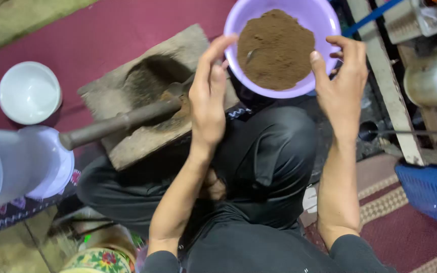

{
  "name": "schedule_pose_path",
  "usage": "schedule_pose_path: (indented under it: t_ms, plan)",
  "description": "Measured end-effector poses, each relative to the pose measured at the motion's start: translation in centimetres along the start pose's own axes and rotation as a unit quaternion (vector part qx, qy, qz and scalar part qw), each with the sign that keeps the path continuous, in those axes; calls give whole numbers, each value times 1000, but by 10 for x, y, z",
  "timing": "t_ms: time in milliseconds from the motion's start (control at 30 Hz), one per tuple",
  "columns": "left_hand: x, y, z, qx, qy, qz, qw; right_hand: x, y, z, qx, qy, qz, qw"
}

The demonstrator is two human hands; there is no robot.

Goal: Grinding spices in a stone mortar using a wooden pestle and a spoon

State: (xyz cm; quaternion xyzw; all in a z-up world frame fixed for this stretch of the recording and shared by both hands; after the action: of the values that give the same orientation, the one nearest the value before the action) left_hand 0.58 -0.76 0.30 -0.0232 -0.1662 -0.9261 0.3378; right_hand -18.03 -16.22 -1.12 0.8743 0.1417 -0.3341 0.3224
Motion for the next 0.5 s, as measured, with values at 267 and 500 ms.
schedule_pose_path:
  t_ms: [267, 500]
  plan:
    - [21, 26, -63, -166, 9, -27, 986, 53, -66, 122, 238, -23, -34, 970]
    - [23, 29, -74, -170, 7, -16, 985, 77, -64, 104, 410, 126, -88, 899]
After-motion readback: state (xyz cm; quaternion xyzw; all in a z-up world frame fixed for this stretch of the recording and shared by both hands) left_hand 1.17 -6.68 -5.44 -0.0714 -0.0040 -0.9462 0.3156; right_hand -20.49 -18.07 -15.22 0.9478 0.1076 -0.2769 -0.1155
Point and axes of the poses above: each hand's wrist, its own y-axis towards the middle knuckle, its own x-axis out of the palm, z = x × y, the point moved 1 cm from there along y, towards the middle knuckle, and after that the axes turned 4 degrees about z, right-handed, at the moved point
